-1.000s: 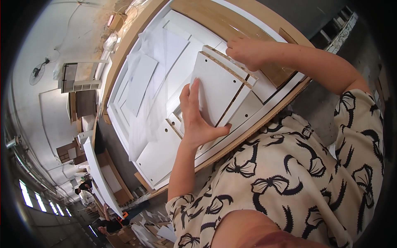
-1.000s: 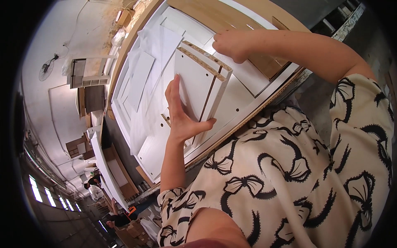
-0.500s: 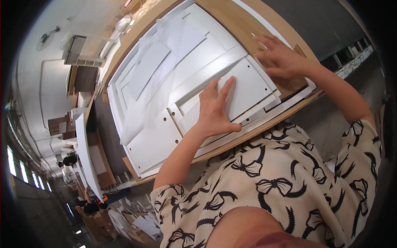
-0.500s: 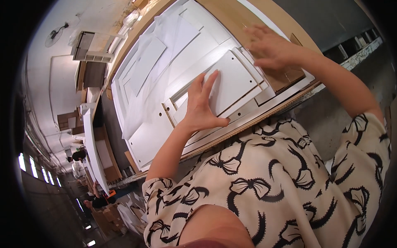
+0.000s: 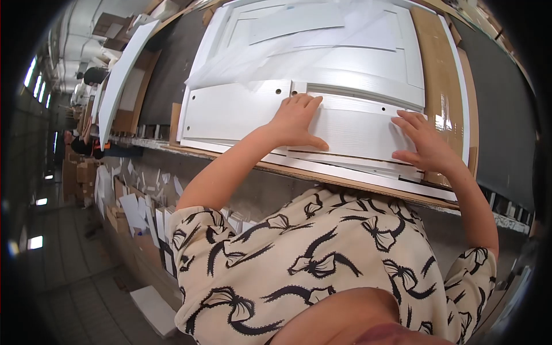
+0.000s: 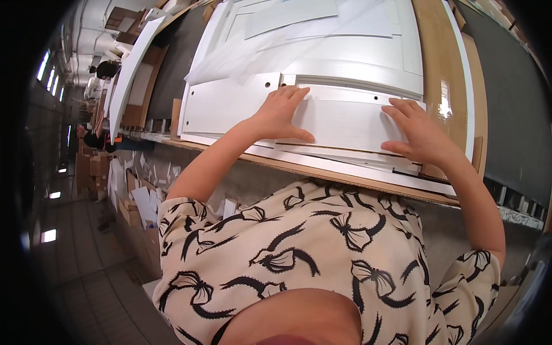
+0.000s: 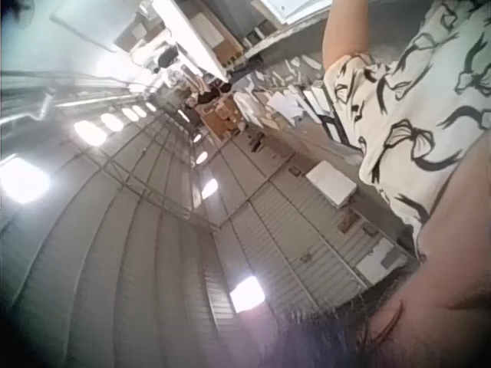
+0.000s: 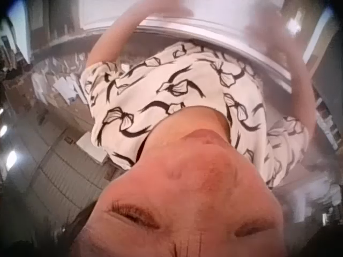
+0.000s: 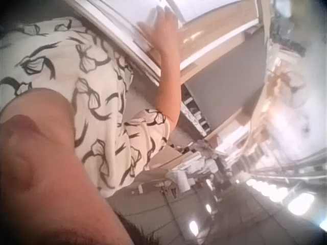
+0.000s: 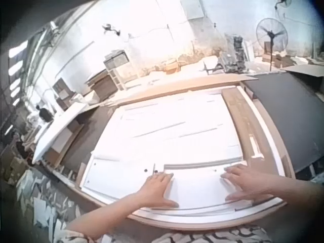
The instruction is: The person picks up several white boards from the floor, places them into a cardboard box on an assembly line, adds foam padding, and then inserts cardboard spacers around the parts.
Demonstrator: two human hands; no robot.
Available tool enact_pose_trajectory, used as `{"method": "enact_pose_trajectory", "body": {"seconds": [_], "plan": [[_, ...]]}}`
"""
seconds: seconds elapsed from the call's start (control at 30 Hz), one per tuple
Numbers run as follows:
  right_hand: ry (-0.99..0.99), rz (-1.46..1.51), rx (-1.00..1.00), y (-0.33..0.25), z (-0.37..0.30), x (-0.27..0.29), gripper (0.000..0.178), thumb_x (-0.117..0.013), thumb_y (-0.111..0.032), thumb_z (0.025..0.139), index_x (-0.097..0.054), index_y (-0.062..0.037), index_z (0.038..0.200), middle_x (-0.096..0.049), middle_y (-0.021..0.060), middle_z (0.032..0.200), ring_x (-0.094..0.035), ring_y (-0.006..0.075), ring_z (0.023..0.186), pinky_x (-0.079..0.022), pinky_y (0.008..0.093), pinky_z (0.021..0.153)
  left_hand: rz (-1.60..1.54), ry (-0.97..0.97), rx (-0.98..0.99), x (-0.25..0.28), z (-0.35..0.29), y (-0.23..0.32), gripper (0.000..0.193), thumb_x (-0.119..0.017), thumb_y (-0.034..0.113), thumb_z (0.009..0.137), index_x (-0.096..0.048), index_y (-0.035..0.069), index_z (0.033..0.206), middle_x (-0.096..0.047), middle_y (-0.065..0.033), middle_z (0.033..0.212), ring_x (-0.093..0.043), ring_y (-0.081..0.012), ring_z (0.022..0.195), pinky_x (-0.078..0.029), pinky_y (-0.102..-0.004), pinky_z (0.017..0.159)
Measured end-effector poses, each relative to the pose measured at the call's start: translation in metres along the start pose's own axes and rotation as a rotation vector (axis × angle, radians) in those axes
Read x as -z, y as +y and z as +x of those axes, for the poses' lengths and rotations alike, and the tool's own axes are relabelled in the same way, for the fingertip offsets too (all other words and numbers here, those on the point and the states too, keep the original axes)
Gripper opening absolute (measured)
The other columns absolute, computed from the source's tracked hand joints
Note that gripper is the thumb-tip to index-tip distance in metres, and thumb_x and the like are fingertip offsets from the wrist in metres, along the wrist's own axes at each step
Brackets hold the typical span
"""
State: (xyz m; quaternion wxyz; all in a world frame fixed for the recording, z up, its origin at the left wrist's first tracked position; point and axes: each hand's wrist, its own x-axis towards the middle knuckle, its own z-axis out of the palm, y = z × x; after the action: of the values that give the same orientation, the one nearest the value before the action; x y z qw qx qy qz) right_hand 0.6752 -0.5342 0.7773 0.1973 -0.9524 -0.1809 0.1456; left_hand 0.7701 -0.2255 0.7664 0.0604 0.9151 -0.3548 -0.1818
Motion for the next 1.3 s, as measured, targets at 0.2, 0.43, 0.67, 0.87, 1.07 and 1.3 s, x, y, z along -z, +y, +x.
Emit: {"method": "enact_pose_trajectory", "body": {"seconds": [0.2, 0.43, 0.67, 0.87, 1.07, 1.3], "plan": [[-0.096, -0.030, -0.052, -0.016, 0.037, -0.016, 0.064, -0.071, -0.028, 0.076, -0.043, 0.0039, 0.124, -0.045, 0.0175, 0.125, -0.040, 0.0336, 0.117, -0.037, 0.0374, 0.098, -0.251, 0.049, -0.136, -0.021, -0.008, -0.013, 0.081, -0.070, 0.045, 0.073, -0.037, 0.002, 0.134, -0.039, -0.0213, 0.135, -0.036, -0.0348, 0.124, -0.031, -0.0404, 0.104], [-0.036, 0.001, -0.162, -0.001, 0.021, -0.022, 0.062, -0.075, -0.026, 0.072, -0.046, -0.0004, 0.121, -0.048, 0.0162, 0.119, -0.043, 0.0325, 0.111, -0.039, 0.0373, 0.095, -0.386, 0.238, 0.178, 0.005, 0.002, -0.073, 0.038, -0.063, 0.026, 0.082, -0.059, 0.006, 0.114, -0.063, -0.0132, 0.101, -0.062, -0.0245, 0.083, -0.049, -0.0324, 0.069], [0.023, 0.113, -0.223, 0.000, 0.017, -0.019, 0.062, -0.075, -0.027, 0.071, -0.049, -0.0006, 0.121, -0.049, 0.0165, 0.116, -0.046, 0.0300, 0.109, -0.040, 0.0351, 0.092, -0.397, -0.024, 0.133, -0.017, -0.019, -0.034, 0.050, -0.063, 0.022, 0.079, -0.051, -0.008, 0.117, -0.066, -0.0168, 0.080, -0.064, -0.0276, 0.075, -0.050, -0.0326, 0.068], [-0.033, 0.144, -0.251, 0.012, 0.017, -0.023, 0.063, -0.076, -0.031, 0.071, -0.050, -0.0028, 0.121, -0.048, 0.0140, 0.113, -0.050, 0.0262, 0.099, -0.043, 0.0327, 0.086, -0.212, 0.403, 0.154, -0.009, 0.003, -0.062, 0.027, -0.050, 0.009, 0.081, -0.064, 0.005, 0.105, -0.064, -0.0120, 0.091, -0.060, -0.0288, 0.084, -0.048, -0.0367, 0.078], [-0.048, 0.109, -0.218, 0.002, 0.015, -0.024, 0.066, -0.073, -0.038, 0.073, -0.050, -0.0005, 0.122, -0.050, 0.0161, 0.113, -0.048, 0.0289, 0.105, -0.043, 0.0345, 0.087, 0.181, 0.154, 0.294, -0.010, 0.030, -0.079, 0.052, -0.045, 0.051, 0.087, -0.056, 0.012, 0.119, -0.056, -0.0113, 0.113, -0.050, -0.0258, 0.109, -0.033, -0.0407, 0.096], [-0.043, -0.119, -0.079, 0.011, 0.013, -0.022, 0.066, -0.069, -0.040, 0.077, -0.047, 0.0019, 0.123, -0.050, 0.0198, 0.117, -0.045, 0.0338, 0.110, -0.041, 0.0384, 0.092, 0.216, 0.169, 0.333, -0.014, 0.018, -0.059, 0.059, -0.048, 0.059, 0.083, -0.058, 0.011, 0.116, -0.056, -0.0105, 0.110, -0.049, -0.0241, 0.109, -0.030, -0.0391, 0.098]]}}
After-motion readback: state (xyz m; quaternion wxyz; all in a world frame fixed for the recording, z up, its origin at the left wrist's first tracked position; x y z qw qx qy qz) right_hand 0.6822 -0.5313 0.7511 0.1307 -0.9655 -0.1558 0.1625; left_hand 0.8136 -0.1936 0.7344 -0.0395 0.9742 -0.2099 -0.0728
